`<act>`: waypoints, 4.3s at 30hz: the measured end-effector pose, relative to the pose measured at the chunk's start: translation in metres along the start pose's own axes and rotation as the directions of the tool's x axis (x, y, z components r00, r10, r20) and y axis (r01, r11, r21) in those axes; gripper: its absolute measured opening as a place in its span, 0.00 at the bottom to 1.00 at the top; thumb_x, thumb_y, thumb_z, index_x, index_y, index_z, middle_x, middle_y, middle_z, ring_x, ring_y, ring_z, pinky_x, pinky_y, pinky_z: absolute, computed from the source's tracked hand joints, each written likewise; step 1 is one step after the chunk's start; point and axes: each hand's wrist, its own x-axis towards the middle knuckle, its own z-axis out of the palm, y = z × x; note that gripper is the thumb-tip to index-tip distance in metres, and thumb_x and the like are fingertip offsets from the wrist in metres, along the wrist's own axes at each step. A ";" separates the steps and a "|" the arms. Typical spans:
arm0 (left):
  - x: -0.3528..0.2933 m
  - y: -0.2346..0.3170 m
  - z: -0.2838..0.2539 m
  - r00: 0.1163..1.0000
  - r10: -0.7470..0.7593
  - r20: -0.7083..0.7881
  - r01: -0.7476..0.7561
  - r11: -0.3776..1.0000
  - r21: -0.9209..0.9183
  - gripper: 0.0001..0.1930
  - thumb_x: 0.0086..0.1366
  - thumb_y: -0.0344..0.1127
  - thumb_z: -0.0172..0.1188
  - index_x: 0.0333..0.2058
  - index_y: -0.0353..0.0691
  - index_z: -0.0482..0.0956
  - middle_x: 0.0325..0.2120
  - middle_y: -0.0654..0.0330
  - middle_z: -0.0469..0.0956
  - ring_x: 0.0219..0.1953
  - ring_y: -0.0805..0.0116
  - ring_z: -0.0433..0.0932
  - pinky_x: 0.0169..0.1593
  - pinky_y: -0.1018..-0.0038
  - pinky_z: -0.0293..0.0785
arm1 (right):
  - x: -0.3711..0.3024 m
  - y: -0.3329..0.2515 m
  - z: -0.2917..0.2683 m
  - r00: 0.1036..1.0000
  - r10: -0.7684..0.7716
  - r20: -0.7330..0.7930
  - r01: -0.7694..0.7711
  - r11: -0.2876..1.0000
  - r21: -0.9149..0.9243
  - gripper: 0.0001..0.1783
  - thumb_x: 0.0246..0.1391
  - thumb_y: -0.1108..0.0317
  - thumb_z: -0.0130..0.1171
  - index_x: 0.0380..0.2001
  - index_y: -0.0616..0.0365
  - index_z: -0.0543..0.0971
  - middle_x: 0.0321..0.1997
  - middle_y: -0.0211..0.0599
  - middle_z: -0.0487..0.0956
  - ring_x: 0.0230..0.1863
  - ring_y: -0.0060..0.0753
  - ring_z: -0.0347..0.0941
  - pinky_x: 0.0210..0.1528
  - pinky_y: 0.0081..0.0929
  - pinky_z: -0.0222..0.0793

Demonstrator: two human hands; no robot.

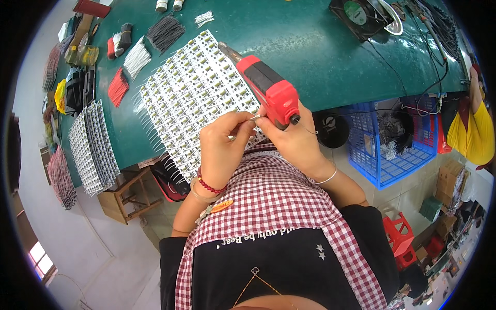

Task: The person uses a soldering iron to attach white wires to a large LED panel. They repeatedly pick up individual wires, position them on the panel, and apply the soldering iron to secure them in place.

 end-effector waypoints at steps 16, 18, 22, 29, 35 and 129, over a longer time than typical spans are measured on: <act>-0.016 -0.003 0.005 0.991 -0.132 -0.034 0.127 0.986 -0.106 0.04 0.59 0.28 0.63 0.32 0.33 0.82 0.22 0.53 0.81 0.23 0.63 0.82 0.27 0.73 0.75 | -0.009 0.007 0.003 0.997 0.066 0.051 -0.072 0.990 0.125 0.14 0.50 0.72 0.69 0.39 0.61 0.79 0.34 0.30 0.82 0.36 0.19 0.77 0.41 0.22 0.73; -0.020 -0.004 0.004 0.996 -0.089 -0.012 0.088 0.995 -0.043 0.03 0.59 0.27 0.63 0.32 0.33 0.81 0.23 0.54 0.80 0.24 0.63 0.81 0.28 0.74 0.75 | -0.010 0.011 0.003 0.997 0.026 0.070 -0.036 0.988 0.153 0.14 0.49 0.73 0.70 0.39 0.61 0.79 0.35 0.30 0.82 0.36 0.18 0.77 0.41 0.21 0.73; -0.028 -0.007 0.001 0.999 0.032 0.024 -0.033 0.999 0.029 0.04 0.58 0.25 0.62 0.32 0.35 0.80 0.25 0.56 0.76 0.25 0.61 0.78 0.28 0.70 0.73 | -0.021 0.020 0.002 0.989 0.095 0.113 -0.117 0.972 0.205 0.15 0.49 0.75 0.69 0.40 0.62 0.79 0.35 0.29 0.82 0.37 0.17 0.77 0.41 0.18 0.73; -0.048 -0.015 0.003 0.990 0.136 0.023 -0.136 0.991 -0.009 0.07 0.53 0.21 0.63 0.33 0.36 0.79 0.25 0.57 0.74 0.24 0.60 0.77 0.27 0.68 0.72 | -0.026 0.020 -0.014 0.931 0.165 0.325 -0.295 0.866 0.405 0.24 0.55 0.71 0.64 0.53 0.65 0.71 0.35 0.36 0.79 0.37 0.26 0.77 0.42 0.25 0.75; -0.048 -0.015 0.007 0.988 0.156 0.013 -0.156 0.987 -0.042 0.07 0.54 0.21 0.63 0.33 0.35 0.79 0.28 0.57 0.75 0.24 0.60 0.77 0.27 0.69 0.73 | -0.032 0.029 -0.014 0.944 0.153 0.291 -0.252 0.907 0.339 0.26 0.56 0.66 0.65 0.54 0.65 0.70 0.34 0.36 0.79 0.36 0.28 0.77 0.39 0.26 0.74; -0.021 -0.048 0.001 0.894 0.393 0.214 -0.444 0.721 0.532 0.12 0.50 0.22 0.57 0.35 0.37 0.79 0.24 0.61 0.66 0.29 0.65 0.69 0.35 0.69 0.65 | -0.125 0.110 -0.093 0.968 0.199 0.156 -0.210 0.976 0.058 0.12 0.48 0.63 0.67 0.30 0.61 0.79 0.27 0.33 0.76 0.27 0.29 0.73 0.31 0.25 0.67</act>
